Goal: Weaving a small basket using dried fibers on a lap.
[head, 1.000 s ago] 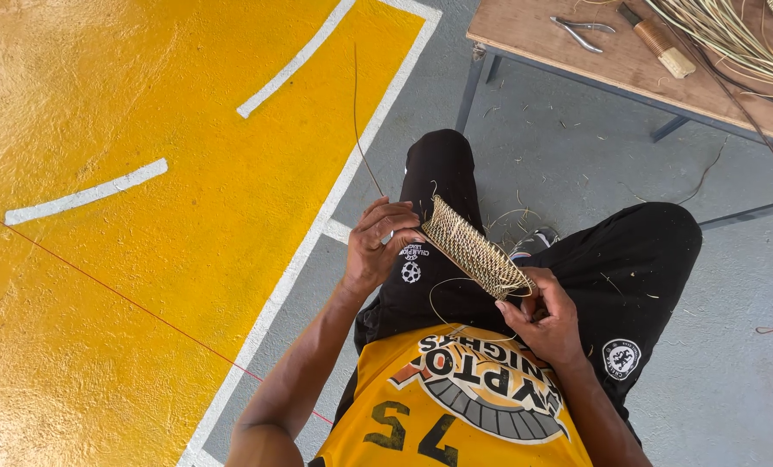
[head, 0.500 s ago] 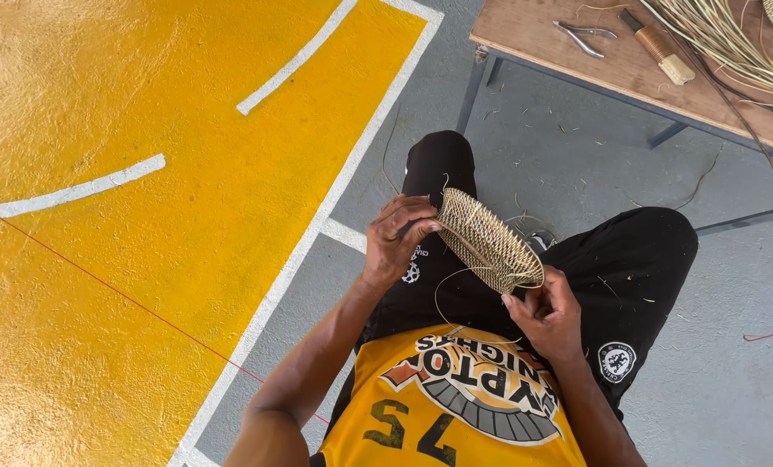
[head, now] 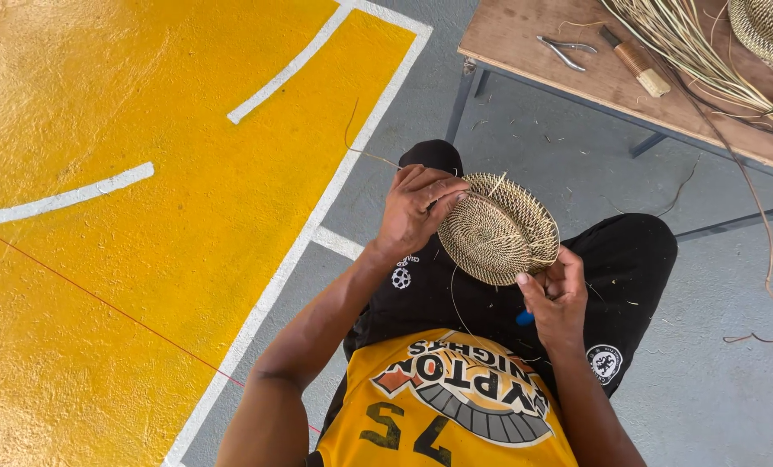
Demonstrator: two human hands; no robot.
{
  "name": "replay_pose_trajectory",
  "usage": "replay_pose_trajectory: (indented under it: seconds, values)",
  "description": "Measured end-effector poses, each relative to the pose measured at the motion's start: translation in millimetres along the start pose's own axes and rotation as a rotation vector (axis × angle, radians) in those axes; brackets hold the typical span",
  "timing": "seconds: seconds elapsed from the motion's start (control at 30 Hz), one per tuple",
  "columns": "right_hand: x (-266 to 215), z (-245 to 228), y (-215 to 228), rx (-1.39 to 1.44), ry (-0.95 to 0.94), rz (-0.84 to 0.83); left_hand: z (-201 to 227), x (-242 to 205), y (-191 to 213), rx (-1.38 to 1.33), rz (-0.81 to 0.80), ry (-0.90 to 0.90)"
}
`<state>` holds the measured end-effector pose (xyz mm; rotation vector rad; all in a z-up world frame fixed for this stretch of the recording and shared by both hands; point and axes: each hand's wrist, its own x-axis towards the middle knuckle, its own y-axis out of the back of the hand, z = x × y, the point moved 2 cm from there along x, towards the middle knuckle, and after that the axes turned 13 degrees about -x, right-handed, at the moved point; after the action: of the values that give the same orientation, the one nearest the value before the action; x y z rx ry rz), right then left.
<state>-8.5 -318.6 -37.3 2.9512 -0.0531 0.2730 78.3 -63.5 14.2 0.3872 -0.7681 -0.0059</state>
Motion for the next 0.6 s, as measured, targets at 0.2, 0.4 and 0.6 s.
replay_pose_trajectory:
  seconds: [0.2,0.4,0.6]
  values:
    - [5,8,3,0.047,-0.062,-0.012,7,24,10,0.229,-0.194,-0.189]
    - [14,-1,9,0.049,-0.141,-0.014,12,49,15,0.194,-0.345,-0.265]
    - [24,-21,19,0.074,-0.294,-0.04,11,63,10,0.268,-0.432,-0.376]
